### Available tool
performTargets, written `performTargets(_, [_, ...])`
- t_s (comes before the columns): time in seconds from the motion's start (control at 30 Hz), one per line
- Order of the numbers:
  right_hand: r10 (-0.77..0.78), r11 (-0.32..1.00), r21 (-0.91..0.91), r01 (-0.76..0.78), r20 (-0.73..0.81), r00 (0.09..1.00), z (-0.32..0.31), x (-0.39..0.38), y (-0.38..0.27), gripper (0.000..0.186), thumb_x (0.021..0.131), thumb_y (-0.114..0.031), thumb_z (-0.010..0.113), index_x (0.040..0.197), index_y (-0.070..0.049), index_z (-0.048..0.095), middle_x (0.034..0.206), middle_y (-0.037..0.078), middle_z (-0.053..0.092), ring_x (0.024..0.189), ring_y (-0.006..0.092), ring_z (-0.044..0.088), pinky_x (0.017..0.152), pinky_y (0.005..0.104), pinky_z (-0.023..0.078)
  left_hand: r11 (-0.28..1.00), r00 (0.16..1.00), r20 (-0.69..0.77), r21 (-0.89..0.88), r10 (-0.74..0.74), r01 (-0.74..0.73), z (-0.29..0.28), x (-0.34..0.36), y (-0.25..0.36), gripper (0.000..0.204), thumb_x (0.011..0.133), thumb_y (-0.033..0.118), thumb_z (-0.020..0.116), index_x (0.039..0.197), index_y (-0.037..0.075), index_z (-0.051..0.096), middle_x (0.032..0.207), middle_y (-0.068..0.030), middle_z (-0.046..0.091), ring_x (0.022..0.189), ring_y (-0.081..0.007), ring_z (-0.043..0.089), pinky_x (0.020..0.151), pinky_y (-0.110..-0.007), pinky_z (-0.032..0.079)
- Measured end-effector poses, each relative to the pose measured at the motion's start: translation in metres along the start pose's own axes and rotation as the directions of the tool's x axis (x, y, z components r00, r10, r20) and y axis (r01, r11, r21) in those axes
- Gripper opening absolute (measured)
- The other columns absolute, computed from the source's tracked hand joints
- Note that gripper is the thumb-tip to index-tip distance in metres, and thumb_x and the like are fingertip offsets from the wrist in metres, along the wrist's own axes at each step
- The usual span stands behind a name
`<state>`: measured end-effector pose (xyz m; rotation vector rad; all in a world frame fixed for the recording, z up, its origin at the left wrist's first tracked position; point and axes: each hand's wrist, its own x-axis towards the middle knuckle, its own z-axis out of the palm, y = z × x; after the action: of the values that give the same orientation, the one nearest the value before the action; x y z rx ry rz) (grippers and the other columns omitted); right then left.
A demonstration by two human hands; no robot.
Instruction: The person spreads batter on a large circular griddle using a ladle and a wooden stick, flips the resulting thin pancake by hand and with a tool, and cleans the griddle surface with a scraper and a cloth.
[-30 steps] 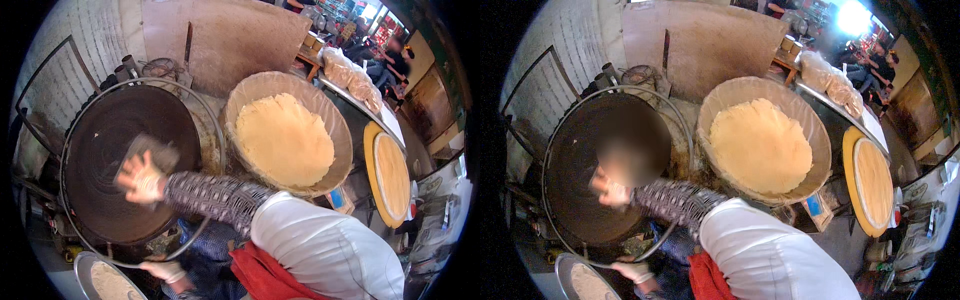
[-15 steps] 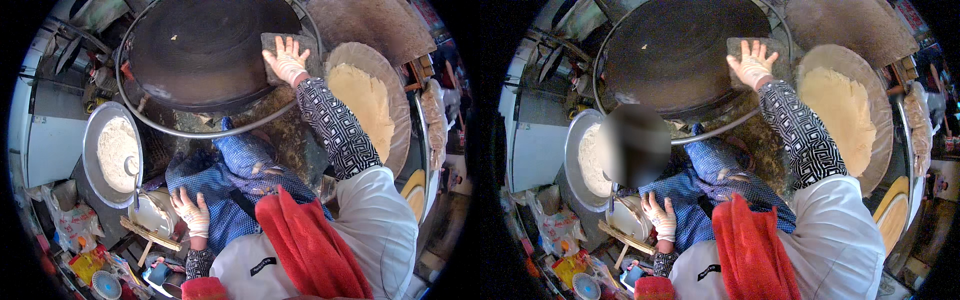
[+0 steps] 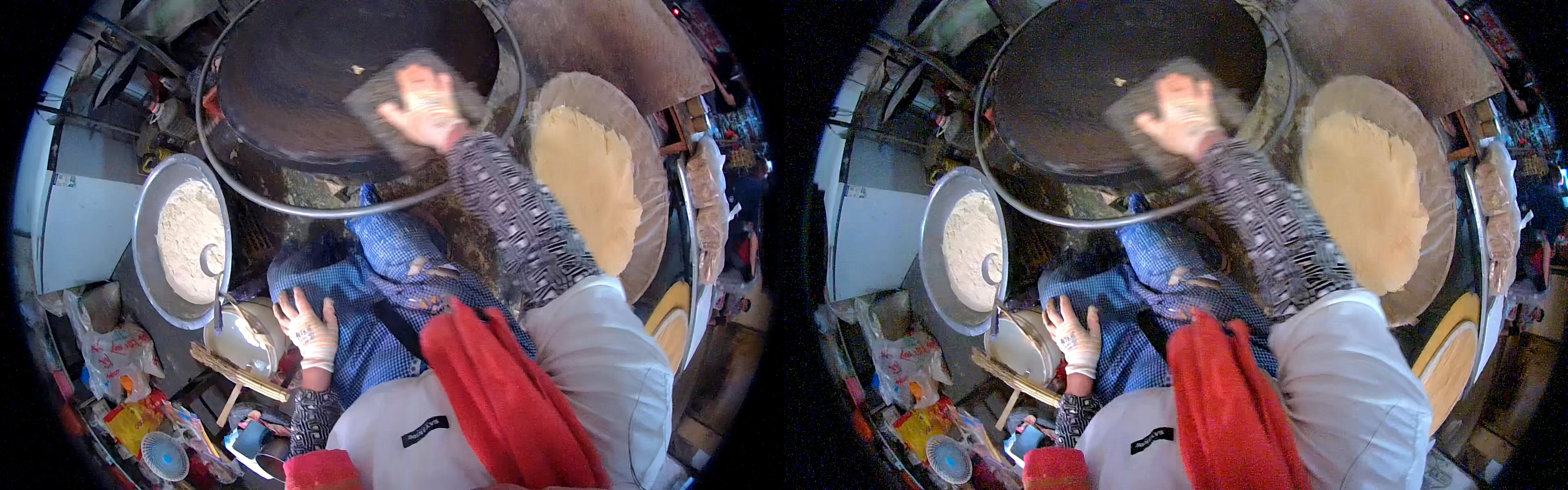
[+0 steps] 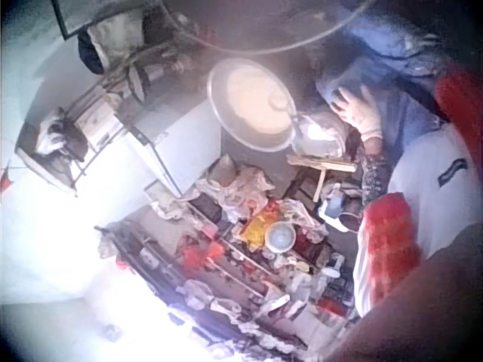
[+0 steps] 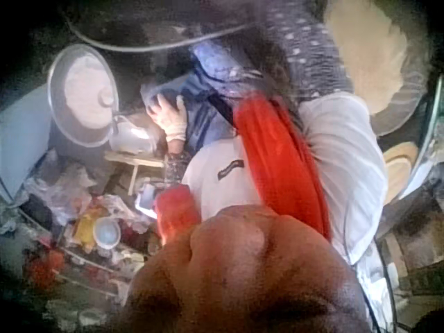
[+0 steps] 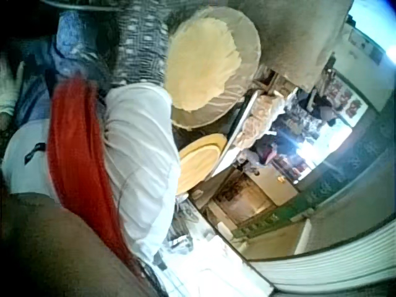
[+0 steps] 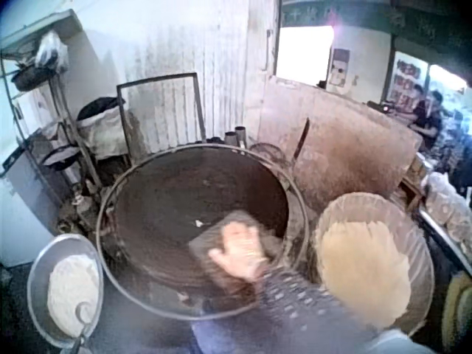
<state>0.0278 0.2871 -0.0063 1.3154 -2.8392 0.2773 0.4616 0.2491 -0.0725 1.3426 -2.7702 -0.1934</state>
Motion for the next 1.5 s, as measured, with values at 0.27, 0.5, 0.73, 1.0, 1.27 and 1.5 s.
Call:
performTargets(0.27, [0.202, 0.973, -0.073, -0.217, -0.176, 0.963, 0.033, 0.069, 0.011, 0.075, 0.089, -0.056, 0.041, 0.132, 0.006, 0.043, 0.134, 0.023, 0.046, 0.127, 0.0347, 0.042, 0.104, 0.0557, 0.033, 0.997, 0.998, -0.049, -0.063, -0.036, 0.033, -0.002, -0.008, -0.005, 0.069, 0.084, 0.04, 0.066, 0.134, -0.001, 0.042, 0.137, -0.0332, 0.035, 0.128, -0.054, 0.031, 0.106, -0.062, 0.03])
performTargets(0.5, [-0.459, 0.882, 0.178, 0.437, 0.112, 0.881, 0.058, 0.121, -0.223, 0.089, 0.091, -0.062, 0.034, 0.15, 0.003, 0.021, 0.159, 0.022, 0.014, 0.149, 0.0335, 0.008, 0.12, 0.0442, 0.004, 0.97, 0.988, -0.034, -0.188, 0.151, -0.155, -0.006, 0.02, 0.002, 0.07, 0.082, 0.035, 0.07, 0.135, 0.0, 0.042, 0.135, -0.0322, 0.037, 0.127, -0.0529, 0.033, 0.106, -0.061, 0.03])
performTargets(0.73, [-0.21, 0.968, 0.127, 0.217, -0.065, 0.976, 0.044, 0.212, -0.143, 0.077, 0.088, -0.057, 0.041, 0.133, 0.004, 0.048, 0.139, 0.023, 0.045, 0.132, 0.0329, 0.041, 0.11, 0.0461, 0.029, 0.954, 0.949, -0.197, -0.122, 0.246, -0.273, -0.052, 0.174, -0.023, 0.074, 0.079, 0.01, 0.07, 0.142, 0.0, 0.033, 0.142, -0.0298, 0.035, 0.133, -0.0467, 0.035, 0.11, -0.054, 0.033])
performTargets(1.0, [0.301, 0.944, -0.104, -0.312, -0.107, 0.947, 0.017, 0.151, 0.207, 0.084, 0.096, -0.063, 0.025, 0.151, 0.001, 0.021, 0.159, 0.02, 0.015, 0.149, 0.0296, 0.011, 0.12, 0.0419, 0.008, 0.71, 0.774, 0.202, 0.312, 0.6, -0.632, -0.034, 0.297, -0.019, 0.026, 0.076, 0.012, 0.066, 0.1, 0.003, 0.064, 0.106, -0.0172, 0.061, 0.111, -0.0387, 0.052, 0.11, -0.051, 0.03])
performTargets(1.27, [0.041, 0.992, -0.117, -0.048, -0.062, 0.997, 0.032, 0.035, 0.113, 0.085, 0.095, -0.06, 0.028, 0.15, 0.005, 0.02, 0.158, 0.022, 0.017, 0.148, 0.0349, 0.012, 0.12, 0.0444, 0.006, 0.769, 0.777, 0.414, 0.234, 0.474, -0.594, -0.003, 0.182, 0.122, 0.024, 0.072, 0.04, 0.071, 0.074, 0.017, 0.075, 0.065, -0.0037, 0.068, 0.064, -0.0229, 0.066, 0.07, -0.04, 0.044])
performTargets(1.5, [-0.384, 0.915, 0.074, 0.397, -0.146, 0.912, 0.052, 0.007, -0.096, 0.081, 0.094, -0.054, 0.039, 0.146, 0.007, 0.029, 0.153, 0.024, 0.028, 0.145, 0.0354, 0.023, 0.12, 0.0445, 0.013, 0.38, 0.349, 0.193, -0.694, 0.917, -0.612, 0.056, 0.043, 0.229, 0.052, 0.095, 0.041, 0.039, 0.137, 0.012, 0.051, 0.147, -0.0099, 0.044, 0.139, -0.0301, 0.034, 0.116, -0.054, 0.017])
